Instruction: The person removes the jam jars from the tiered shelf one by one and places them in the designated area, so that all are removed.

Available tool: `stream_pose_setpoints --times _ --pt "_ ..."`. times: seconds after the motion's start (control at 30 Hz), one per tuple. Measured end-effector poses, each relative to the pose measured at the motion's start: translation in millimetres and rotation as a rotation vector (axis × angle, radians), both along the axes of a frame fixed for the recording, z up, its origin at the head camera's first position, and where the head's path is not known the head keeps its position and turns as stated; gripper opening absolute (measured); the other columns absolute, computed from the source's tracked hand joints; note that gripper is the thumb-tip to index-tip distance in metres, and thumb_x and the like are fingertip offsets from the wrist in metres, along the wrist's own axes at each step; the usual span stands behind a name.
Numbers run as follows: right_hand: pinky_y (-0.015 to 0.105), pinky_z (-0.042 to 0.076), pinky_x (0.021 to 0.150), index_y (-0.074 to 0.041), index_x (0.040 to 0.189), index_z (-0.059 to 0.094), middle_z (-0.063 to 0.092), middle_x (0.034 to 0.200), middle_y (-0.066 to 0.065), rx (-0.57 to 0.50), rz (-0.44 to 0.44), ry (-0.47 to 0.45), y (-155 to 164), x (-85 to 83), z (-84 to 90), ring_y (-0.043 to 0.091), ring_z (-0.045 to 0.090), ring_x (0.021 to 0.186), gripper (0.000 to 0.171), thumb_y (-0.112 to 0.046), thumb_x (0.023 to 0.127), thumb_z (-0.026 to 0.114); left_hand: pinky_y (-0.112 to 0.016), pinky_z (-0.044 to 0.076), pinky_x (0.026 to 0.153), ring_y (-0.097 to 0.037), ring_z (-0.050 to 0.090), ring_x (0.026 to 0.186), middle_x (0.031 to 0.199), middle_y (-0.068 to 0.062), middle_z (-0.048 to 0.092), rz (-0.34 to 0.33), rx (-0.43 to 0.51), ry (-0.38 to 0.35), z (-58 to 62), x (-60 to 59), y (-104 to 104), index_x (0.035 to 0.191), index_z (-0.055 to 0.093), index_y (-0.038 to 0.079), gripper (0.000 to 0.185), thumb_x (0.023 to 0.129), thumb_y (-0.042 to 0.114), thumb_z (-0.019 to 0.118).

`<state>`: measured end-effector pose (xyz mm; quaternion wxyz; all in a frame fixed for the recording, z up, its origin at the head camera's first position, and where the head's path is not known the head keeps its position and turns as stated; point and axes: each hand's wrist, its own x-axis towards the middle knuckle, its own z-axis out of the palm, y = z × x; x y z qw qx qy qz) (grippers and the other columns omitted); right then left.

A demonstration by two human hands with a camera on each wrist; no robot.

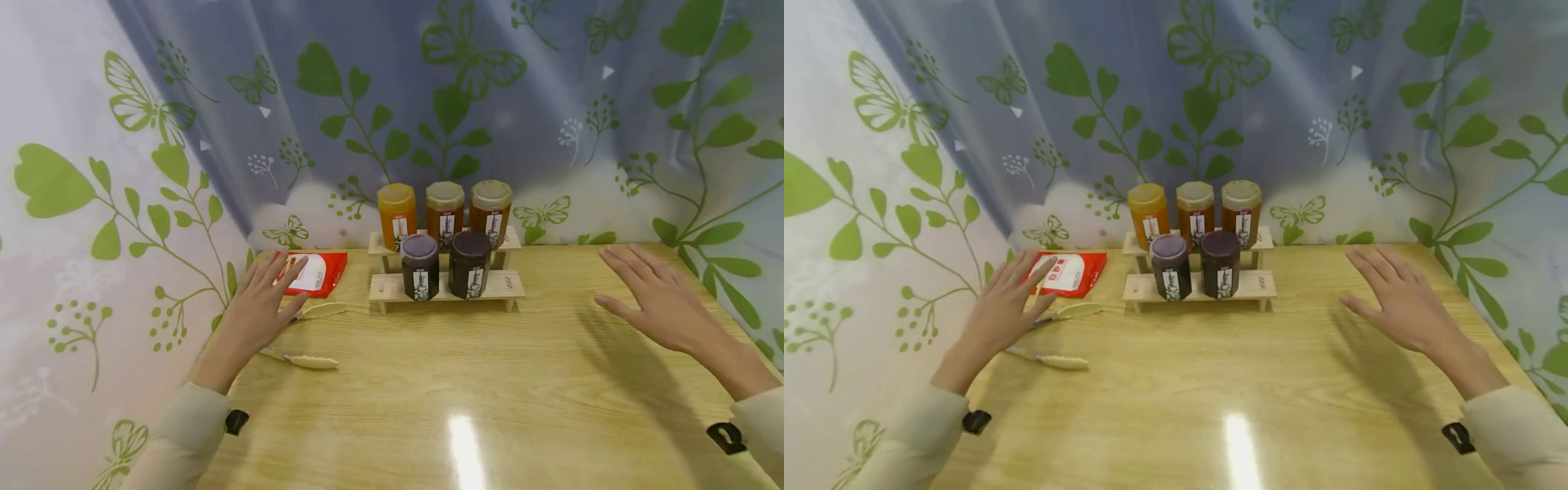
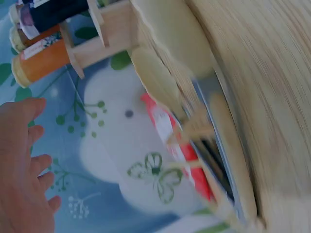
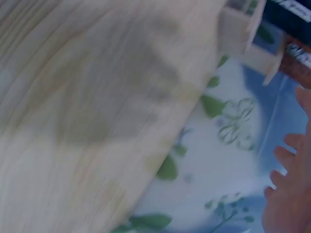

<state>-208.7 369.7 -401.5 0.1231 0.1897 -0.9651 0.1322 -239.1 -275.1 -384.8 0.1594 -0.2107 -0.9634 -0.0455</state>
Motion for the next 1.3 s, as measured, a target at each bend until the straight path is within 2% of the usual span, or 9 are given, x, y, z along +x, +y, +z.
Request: stream_pose_setpoints --times 0.1,0.2,0.3,0.43,0.53,0.73,0.93,1.1,1.3 --pt "0.078 0.006 0.112 -0.017 0.168 0.02 0.022 0.169 0.022 -0.161 0.067 -0.124 -20 -7.2 3.0 0.051 0.011 0.154 0.081 -0.034 0.103 0.066 -0.061 0.014 0.123 -0.037 0.019 0.157 0.171 -0.016 0.022 -0.027 0.086 -0.029 -7.2 -7.5 15 0.163 0.036 0.016 0.064 0.107 0.035 0.059" --pt "0.08 0.013 0.108 -0.014 0.168 0.019 0.021 0.168 0.026 -0.279 0.118 -0.255 -42 -15.0 6.3 0.055 0.012 0.152 0.079 -0.033 0.105 0.063 -0.064 0.017 0.121 -0.041 0.023 0.155 0.17 -0.018 0.025 -0.051 0.192 -0.069 -17.3 -14.6 33 0.161 0.04 0.015 0.06 0.107 0.034 0.059" --pt "0.079 0.019 0.107 -0.014 0.168 0.018 0.017 0.169 0.026 -0.362 0.132 -0.364 -64 -22.1 7.6 0.054 0.012 0.152 0.078 -0.037 0.107 0.06 -0.065 0.02 0.12 -0.04 0.024 0.155 0.169 -0.016 0.026 -0.055 0.307 -0.156 -27.5 -19.3 50 0.162 0.04 0.016 0.058 0.109 0.037 0.054" --pt "0.077 0.023 0.109 -0.013 0.167 0.021 0.018 0.169 0.022 -0.431 0.139 -0.418 -93 -35.2 1.4 0.053 0.017 0.152 0.077 -0.042 0.106 0.059 -0.065 0.024 0.119 -0.038 0.024 0.155 0.169 -0.013 0.028 -0.035 0.462 -0.287 -37.5 -22.1 73 0.161 0.041 0.017 0.056 0.111 0.041 0.049" --pt "0.077 0.025 0.109 -0.013 0.167 0.022 0.02 0.17 0.02 -0.48 0.138 -0.443 -108 -44.0 -4.0 0.055 0.021 0.15 0.077 -0.042 0.106 0.06 -0.064 0.023 0.12 -0.037 0.023 0.156 0.169 -0.011 0.029 -0.038 0.564 -0.349 -40.7 -24.5 91 0.159 0.043 0.016 0.055 0.111 0.042 0.048" --pt "0.07 0.026 0.115 -0.011 0.166 0.022 0.023 0.168 0.021 -0.665 0.151 -0.496 -126 -55.4 -11.6 0.051 0.024 0.151 0.074 -0.032 0.107 0.062 -0.062 0.025 0.12 -0.037 0.031 0.153 0.165 -0.016 0.037 -0.056 0.654 -0.363 -45.6 -34.8 120 0.157 0.047 0.009 0.055 0.111 0.039 0.05" --pt "0.061 0.035 0.115 -0.006 0.164 0.026 0.033 0.163 0.024 -0.88 0.161 -0.549 -144 -63.5 -18.4 0.048 0.033 0.149 0.075 -0.025 0.104 0.067 -0.054 0.029 0.12 -0.035 0.039 0.148 0.158 -0.017 0.047 -0.026 0.76 -0.366 -56.3 -43.8 136 0.154 0.049 0.005 0.053 0.108 0.031 0.055" --pt "0.059 0.036 0.115 -0.007 0.164 0.027 0.033 0.164 0.021 -0.958 0.145 -0.574 -158 -66.3 -23.2 0.045 0.033 0.149 0.08 -0.023 0.1 0.072 -0.053 0.034 0.118 -0.039 0.046 0.143 0.154 -0.023 0.049 0.03 0.827 -0.39 -70.2 -51.9 144 0.152 0.048 -0.003 0.059 0.103 0.025 0.066" --pt "0.059 0.039 0.113 -0.007 0.163 0.027 0.035 0.162 0.023 -0.972 0.123 -0.556 -169 -71.4 -26.7 0.045 0.038 0.146 0.083 -0.022 0.097 0.076 -0.05 0.032 0.12 -0.04 0.04 0.147 0.158 -0.025 0.043 0.058 0.79 -0.375 -82.0 -62.0 151 0.152 0.045 -0.007 0.068 0.098 0.021 0.074"
